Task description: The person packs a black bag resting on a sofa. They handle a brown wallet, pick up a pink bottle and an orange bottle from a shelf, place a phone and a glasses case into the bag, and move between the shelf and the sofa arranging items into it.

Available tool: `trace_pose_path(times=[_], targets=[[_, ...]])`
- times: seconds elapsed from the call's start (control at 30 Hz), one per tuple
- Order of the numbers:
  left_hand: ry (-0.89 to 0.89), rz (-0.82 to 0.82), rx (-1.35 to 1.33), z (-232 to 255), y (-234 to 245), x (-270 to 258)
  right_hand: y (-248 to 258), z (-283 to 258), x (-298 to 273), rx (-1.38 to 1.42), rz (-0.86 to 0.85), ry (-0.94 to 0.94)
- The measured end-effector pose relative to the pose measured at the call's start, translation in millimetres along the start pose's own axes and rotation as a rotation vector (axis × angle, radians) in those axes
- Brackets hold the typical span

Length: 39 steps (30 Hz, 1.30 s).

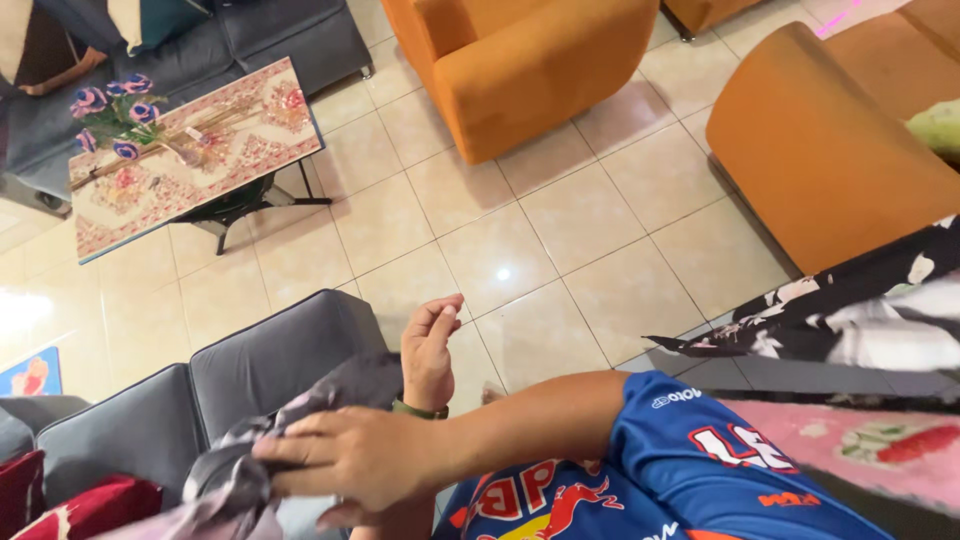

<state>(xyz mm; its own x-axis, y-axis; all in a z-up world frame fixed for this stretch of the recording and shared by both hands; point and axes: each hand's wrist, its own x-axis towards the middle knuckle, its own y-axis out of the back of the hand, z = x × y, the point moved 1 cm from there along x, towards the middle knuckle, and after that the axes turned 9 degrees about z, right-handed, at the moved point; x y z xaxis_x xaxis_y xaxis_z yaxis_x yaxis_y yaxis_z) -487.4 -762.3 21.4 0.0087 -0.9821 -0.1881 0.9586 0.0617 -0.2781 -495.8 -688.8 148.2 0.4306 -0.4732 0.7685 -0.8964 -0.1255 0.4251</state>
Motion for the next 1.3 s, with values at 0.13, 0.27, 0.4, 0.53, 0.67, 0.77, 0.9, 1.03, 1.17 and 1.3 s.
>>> trace_pose_path(times=[0.13, 0.27, 0.4, 0.53, 0.67, 0.77, 0.9, 1.03, 1.17, 1.3], targets=[[-0.033, 0.03, -0.015, 27.2, 7.2, 20.5, -26.0, 10.2, -2.9, -0.003, -0.087, 0.151], [-0.077, 0.063, 0.022, 61.5, 11.2, 47.7, -69.6, 34.8, -2.8, 0.053, -0.27, 0.248], [-0.174, 0.096, 0.023, 88.7, 28.4, 69.1, -101.0, 59.6, -3.8, 0.383, -0.492, 0.127], [-0.215, 0.174, -0.011, 102.1, 53.4, 92.2, -90.3, 76.9, 9.8, 0.157, -0.51, 0.373], [-0.221, 0.252, -0.07, 102.2, 77.0, 111.3, -56.4, 89.3, 38.2, 0.338, -0.279, 0.306], [-0.183, 0.349, -0.122, 98.5, 95.5, 126.0, -32.1, 107.5, 58.5, 0.195, -0.183, 0.392], [-0.162, 0.47, -0.143, 93.2, 107.5, 157.0, -1.8, 155.7, 85.6, 0.29, -0.077, 0.345], [-0.149, 0.56, -0.144, 80.8, 94.5, 206.4, 31.3, 214.4, 98.3, 0.283, -0.019, 0.28], [-0.117, 0.608, -0.146, 71.7, 51.6, 278.2, 82.3, 292.2, 111.1, 0.295, -0.001, 0.222], [-0.081, 0.567, -0.046, 62.5, -3.6, 330.8, 140.7, 361.0, 119.9, 0.237, -0.02, 0.116]])
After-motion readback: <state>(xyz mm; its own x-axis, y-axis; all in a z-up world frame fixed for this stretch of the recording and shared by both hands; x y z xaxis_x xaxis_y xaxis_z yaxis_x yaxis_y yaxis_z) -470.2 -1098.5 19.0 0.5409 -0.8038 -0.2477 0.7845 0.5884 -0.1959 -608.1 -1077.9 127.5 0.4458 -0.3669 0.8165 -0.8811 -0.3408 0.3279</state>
